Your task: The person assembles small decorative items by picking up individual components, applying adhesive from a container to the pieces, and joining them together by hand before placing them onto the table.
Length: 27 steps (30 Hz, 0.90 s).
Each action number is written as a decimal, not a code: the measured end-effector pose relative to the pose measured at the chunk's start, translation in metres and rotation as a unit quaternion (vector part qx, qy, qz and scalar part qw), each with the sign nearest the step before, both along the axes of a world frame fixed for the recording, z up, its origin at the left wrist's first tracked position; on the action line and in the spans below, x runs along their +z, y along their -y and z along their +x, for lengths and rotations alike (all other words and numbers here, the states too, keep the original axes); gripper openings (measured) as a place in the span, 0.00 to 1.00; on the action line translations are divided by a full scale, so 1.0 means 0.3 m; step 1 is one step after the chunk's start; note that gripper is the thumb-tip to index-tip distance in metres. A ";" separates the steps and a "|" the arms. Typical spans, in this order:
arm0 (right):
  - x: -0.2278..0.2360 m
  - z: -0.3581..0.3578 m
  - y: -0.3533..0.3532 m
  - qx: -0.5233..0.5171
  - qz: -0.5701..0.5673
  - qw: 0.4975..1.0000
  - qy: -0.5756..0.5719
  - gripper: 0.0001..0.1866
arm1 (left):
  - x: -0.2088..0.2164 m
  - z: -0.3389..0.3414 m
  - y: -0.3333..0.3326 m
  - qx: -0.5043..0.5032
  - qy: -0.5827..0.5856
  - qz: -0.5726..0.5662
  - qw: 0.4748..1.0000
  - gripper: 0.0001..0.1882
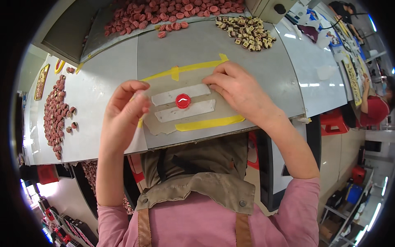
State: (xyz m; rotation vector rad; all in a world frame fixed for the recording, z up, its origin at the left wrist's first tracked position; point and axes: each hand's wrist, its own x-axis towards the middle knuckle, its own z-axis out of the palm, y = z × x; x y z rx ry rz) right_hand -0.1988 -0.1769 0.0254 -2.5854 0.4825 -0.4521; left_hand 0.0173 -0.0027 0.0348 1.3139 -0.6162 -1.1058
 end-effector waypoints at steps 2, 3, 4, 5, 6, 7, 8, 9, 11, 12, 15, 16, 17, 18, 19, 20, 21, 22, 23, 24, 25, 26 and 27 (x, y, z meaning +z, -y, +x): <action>-0.005 0.008 -0.010 0.009 0.004 1.000 0.013 0.12 | -0.024 -0.035 -0.026 -0.031 -0.013 -0.047 0.998 0.14; 0.001 0.011 -0.012 -0.008 0.033 0.999 0.016 0.13 | -0.025 -0.055 -0.034 -0.030 -0.046 -0.045 0.997 0.14; 0.004 0.015 -0.015 -0.026 0.061 0.998 0.020 0.14 | -0.028 -0.070 -0.039 -0.029 -0.049 -0.045 0.997 0.14; 0.005 0.017 -0.021 -0.026 0.060 0.998 0.017 0.14 | -0.032 -0.084 -0.042 -0.023 -0.078 -0.042 0.996 0.15; 0.007 0.017 -0.029 -0.035 0.062 0.997 0.032 0.14 | -0.035 -0.091 -0.046 -0.017 -0.106 -0.039 0.994 0.16; 0.007 0.018 -0.037 -0.043 0.064 0.996 0.047 0.14 | -0.040 -0.095 -0.051 -0.015 -0.108 -0.039 0.993 0.16; 0.010 0.020 -0.042 -0.041 0.064 0.996 0.045 0.14 | -0.045 -0.097 -0.056 -0.012 -0.104 -0.049 0.993 0.16; 0.017 0.023 -0.047 -0.059 0.058 0.996 0.039 0.12 | -0.048 -0.097 -0.060 -0.010 -0.099 -0.058 0.993 0.17; 0.022 0.027 -0.052 -0.076 0.051 0.995 0.032 0.11 | -0.054 -0.091 -0.062 -0.007 -0.118 -0.067 0.991 0.18; 0.021 0.029 -0.052 -0.068 0.019 0.997 0.007 0.10 | -0.055 -0.087 -0.064 -0.005 -0.135 -0.075 0.988 0.18; 0.026 0.041 -0.060 -0.060 -0.030 0.997 -0.023 0.08 | -0.057 -0.066 -0.071 -0.032 -0.165 -0.067 0.983 0.18; 0.029 0.042 -0.065 -0.065 -0.048 0.996 -0.030 0.07 | -0.059 -0.063 -0.074 -0.031 -0.164 -0.067 0.984 0.18; 0.030 0.045 -0.065 -0.064 -0.049 0.996 -0.030 0.07 | -0.065 -0.063 -0.075 -0.029 -0.180 -0.078 0.980 0.18; 0.031 0.047 -0.066 -0.061 -0.058 0.996 -0.033 0.07 | -0.068 -0.063 -0.078 -0.028 -0.197 -0.088 0.976 0.19; 0.032 0.049 -0.064 -0.058 -0.066 0.995 -0.036 0.07 | -0.069 -0.063 -0.078 -0.028 -0.197 -0.088 0.976 0.19; 0.035 0.054 -0.072 -0.058 -0.066 0.995 -0.037 0.07 | -0.071 -0.064 -0.079 -0.022 -0.193 -0.089 0.977 0.19; 0.042 0.065 -0.089 -0.052 -0.018 0.998 -0.015 0.07 | -0.074 -0.065 -0.080 -0.016 -0.189 -0.089 0.978 0.19; 0.047 0.077 -0.108 -0.046 0.032 0.998 0.006 0.07 | -0.073 -0.066 -0.080 -0.016 -0.190 -0.088 0.978 0.19; 0.051 0.089 -0.128 -0.046 0.033 0.998 0.005 0.07 | -0.071 -0.067 -0.080 -0.010 -0.188 -0.092 0.978 0.18; 0.053 0.103 -0.150 -0.020 0.035 0.999 0.022 0.07 | -0.072 -0.068 -0.082 -0.004 -0.187 -0.095 0.978 0.18; 0.057 0.113 -0.163 0.004 0.035 0.999 0.038 0.08 | -0.073 -0.068 -0.082 -0.006 -0.188 -0.095 0.978 0.18; 0.051 0.122 -0.169 0.001 0.035 0.999 0.037 0.08 | -0.076 -0.067 -0.083 -0.008 -0.184 -0.099 0.978 0.18; 0.039 0.128 -0.173 0.017 -0.011 0.999 0.033 0.08 | -0.077 -0.067 -0.083 -0.009 -0.180 -0.104 0.978 0.18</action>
